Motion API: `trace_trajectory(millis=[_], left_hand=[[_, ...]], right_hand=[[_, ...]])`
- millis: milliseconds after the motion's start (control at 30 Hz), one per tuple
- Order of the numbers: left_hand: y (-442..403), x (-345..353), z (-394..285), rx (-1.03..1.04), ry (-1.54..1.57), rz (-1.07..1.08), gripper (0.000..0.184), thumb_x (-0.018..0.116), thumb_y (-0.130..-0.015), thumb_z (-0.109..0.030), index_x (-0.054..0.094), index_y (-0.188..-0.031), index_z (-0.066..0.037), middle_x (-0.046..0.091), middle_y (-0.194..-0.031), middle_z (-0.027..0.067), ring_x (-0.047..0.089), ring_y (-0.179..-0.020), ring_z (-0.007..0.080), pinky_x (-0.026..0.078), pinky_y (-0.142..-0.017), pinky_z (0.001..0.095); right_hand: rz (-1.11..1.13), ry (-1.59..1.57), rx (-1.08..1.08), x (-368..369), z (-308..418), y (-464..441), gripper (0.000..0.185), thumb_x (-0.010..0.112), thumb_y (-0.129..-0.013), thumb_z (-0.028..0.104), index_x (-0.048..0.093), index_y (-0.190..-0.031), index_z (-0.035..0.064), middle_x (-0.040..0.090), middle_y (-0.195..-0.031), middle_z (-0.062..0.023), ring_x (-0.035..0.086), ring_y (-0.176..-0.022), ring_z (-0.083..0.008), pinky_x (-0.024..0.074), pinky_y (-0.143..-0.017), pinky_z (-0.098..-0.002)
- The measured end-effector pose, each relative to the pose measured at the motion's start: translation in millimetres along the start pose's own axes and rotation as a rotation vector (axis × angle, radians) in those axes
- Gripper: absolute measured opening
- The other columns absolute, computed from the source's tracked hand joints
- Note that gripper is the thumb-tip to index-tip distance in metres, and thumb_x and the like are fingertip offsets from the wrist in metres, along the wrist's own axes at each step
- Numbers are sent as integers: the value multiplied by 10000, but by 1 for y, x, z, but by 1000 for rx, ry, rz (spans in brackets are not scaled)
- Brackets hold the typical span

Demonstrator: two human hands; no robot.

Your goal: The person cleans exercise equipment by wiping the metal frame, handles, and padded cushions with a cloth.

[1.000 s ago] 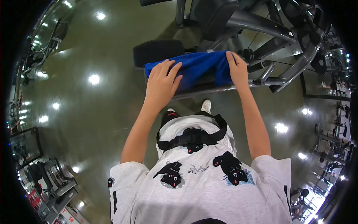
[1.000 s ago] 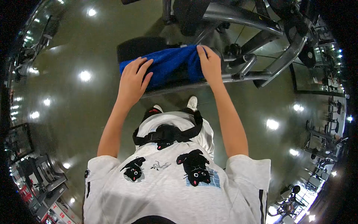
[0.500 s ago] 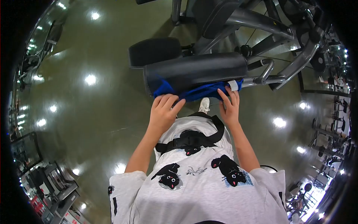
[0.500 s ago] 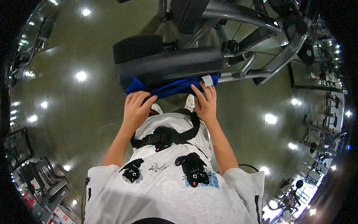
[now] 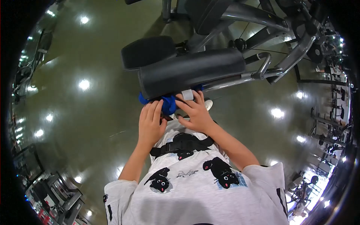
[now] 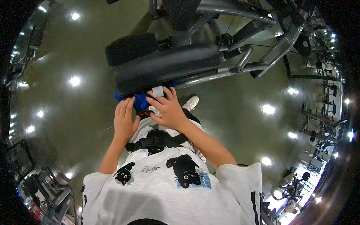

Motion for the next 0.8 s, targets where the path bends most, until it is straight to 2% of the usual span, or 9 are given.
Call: trace_trajectory(millis=[67, 100, 200, 233, 367, 533, 600, 800], left_hand=[[-5, -4, -1, 29, 5, -14, 601, 646, -691, -43, 489, -1271, -24, 515, -1212, 150, 487, -1122, 353, 392, -961, 446], [-8, -3, -4, 72, 23, 3, 582, 643, -695, -42, 500, -1258, -20, 524, -1202, 148, 499, -1111, 347, 401, -950, 440], [-18, 4, -24, 167, 17, 31, 554, 640, -702, -46, 517, -1241, -15, 535, -1196, 146, 518, -1096, 333, 416, -931, 427], [-21, 9, -36, 218, -9, 40, 547, 641, -704, -51, 521, -1237, -14, 536, -1200, 145, 526, -1093, 325, 423, -923, 418], [-36, 36, -66, 291, -15, 106, 570, 654, -698, -78, 512, -1246, -10, 517, -1252, 144, 517, -1123, 309, 429, -920, 400], [-66, 64, -99, 308, -36, 121, 620, 664, -698, -94, 480, -1285, -24, 504, -1255, 144, 513, -1122, 298, 430, -919, 394], [-76, 72, -109, 299, -103, 131, 647, 672, -683, -150, 481, -1288, -25, 520, -1237, 120, 510, -1130, 254, 427, -920, 369], [-95, 93, -127, 355, -97, 137, 665, 652, -674, -112, 465, -1307, -28, 530, -1218, 105, 539, -1081, 237, 442, -889, 344]], right_hand=[[54, -29, -22, 4, -8, 0, 448, 646, -738, 266, 601, -1169, 151, 544, -1277, -47, 379, -1225, -361, 230, -1045, -568], [90, 1, -53, -2, -9, -1, 440, 656, -736, 213, 603, -1172, 182, 576, -1216, -43, 417, -1205, -342, 276, -1038, -535], [97, 63, -164, -13, -26, 7, 457, 676, -713, 169, 613, -1164, 213, 597, -1156, -40, 466, -1170, -323, 322, -1026, -497], [65, 84, -158, -22, -31, 9, 479, 691, -681, 127, 626, -1146, 224, 599, -1131, -42, 505, -1142, -300, 353, -1022, -471], [-7, 168, -101, -53, -63, 22, 500, 705, -636, 88, 641, -1113, 225, 600, -1102, -52, 519, -1130, -286, 371, -1027, -465], [-45, 238, -12, -83, -100, 39, 537, 703, -615, 82, 636, -1127, 228, 599, -1088, -62, 518, -1133, -296, 362, -1034, -465], [-65, 270, 20, -94, -115, 45, 549, 692, -619, 65, 628, -1141, 224, 594, -1121, -65, 511, -1145, -300, 359, -1035, -466], [-161, 301, 151, -124, -146, 60, 539, 670, -635, 42, 626, -1142, 219, 569, -1212, -69, 487, -1194, -280, 374, -1019, -456]])
Point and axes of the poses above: each hand's wrist, its own y-axis away from the middle knuckle, its own x-axis out of the palm, z = x × y, the point moved 9 cm from there along -y, towards the middle knuckle
